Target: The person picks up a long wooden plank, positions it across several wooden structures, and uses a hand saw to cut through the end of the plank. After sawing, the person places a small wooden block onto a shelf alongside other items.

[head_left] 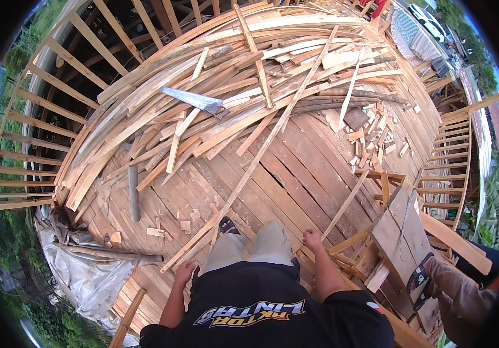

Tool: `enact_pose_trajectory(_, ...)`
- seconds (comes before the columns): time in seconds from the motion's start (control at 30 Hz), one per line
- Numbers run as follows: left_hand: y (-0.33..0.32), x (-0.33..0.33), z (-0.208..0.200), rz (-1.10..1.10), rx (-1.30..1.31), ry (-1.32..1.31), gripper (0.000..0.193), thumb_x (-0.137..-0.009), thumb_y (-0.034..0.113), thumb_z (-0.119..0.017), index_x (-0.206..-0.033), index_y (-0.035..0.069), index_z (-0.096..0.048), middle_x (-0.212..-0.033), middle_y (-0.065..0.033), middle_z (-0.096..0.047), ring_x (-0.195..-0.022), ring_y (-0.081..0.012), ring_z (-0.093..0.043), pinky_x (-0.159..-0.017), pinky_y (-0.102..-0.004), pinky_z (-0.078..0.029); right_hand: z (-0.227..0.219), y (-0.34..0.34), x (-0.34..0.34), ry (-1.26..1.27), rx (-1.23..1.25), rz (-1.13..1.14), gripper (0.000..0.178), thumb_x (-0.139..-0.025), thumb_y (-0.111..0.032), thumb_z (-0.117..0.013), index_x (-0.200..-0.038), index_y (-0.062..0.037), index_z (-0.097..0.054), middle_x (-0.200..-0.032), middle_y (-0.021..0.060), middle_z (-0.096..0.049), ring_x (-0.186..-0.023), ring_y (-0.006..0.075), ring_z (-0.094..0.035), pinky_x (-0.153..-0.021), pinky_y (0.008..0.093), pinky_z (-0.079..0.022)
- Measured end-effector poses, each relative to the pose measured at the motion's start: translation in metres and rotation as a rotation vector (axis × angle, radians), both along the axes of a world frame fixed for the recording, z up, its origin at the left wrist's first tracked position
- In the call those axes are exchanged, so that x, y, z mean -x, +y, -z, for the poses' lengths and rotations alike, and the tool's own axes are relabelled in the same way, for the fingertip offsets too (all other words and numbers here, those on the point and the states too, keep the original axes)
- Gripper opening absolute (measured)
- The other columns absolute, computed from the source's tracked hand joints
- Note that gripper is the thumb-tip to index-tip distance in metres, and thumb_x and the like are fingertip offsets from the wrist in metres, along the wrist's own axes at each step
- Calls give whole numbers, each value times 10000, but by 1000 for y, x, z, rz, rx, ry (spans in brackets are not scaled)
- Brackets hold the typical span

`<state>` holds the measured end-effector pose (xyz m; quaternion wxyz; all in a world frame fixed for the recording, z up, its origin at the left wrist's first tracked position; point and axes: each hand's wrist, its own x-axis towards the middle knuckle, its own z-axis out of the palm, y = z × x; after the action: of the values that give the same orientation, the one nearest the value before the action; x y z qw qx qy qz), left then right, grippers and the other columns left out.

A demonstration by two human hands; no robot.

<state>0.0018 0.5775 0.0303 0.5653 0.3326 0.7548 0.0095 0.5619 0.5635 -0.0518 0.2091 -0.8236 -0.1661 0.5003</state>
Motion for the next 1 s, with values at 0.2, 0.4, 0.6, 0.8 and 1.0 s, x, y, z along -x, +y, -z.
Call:
enact_pose_trajectory(0.2,10,2,29,-108,-53,45,307,-801,222,-615,-1020,8,-646,-821,-107,-651,-757,-174,-612,-709,-322,-468,-33,129,13,8,50,-159,410,-822,-196,-607,-1164,23,-553,-872,103,-637,-704,178,-635,-575,311,-499)
enact_pose_trajectory(0.4,59,-66,32,-238,-56,101,387,-805,233,-618,-1091,-27,-621,-884,-129,-659,-805,-206,-620,-751,-325,-475,31,238,-25,88,177,-330,405,-828,-183,-594,-1178,12,-535,-876,95,-636,-669,177,-622,-579,321,-506)
enact_pose_trajectory(0.6,139,-205,21,-148,111,22,420,-847,281,-626,-1151,-8,-599,-1028,-149,-660,-940,-223,-635,-838,-327,-480,153,411,-93,210,183,-239,280,-834,-168,-583,-1077,-33,-548,-843,66,-601,-633,173,-591,-533,323,-484)
enact_pose_trajectory(0.8,206,-291,14,-232,309,17,428,-856,262,-626,-1178,-14,-573,-1038,-142,-655,-929,-199,-633,-811,-315,-493,271,573,-116,223,36,125,381,-822,-185,-620,-1157,-41,-510,-934,72,-581,-790,169,-583,-646,335,-484)
enact_pose_trajectory(1.0,236,-318,53,-322,387,57,361,-860,226,-618,-1115,-29,-597,-1000,-128,-661,-950,-194,-621,-861,-315,-474,387,677,-132,-229,-128,5,630,-806,-242,-669,-1286,73,-410,-1212,290,-516,-1144,368,-507,-967,390,-392)
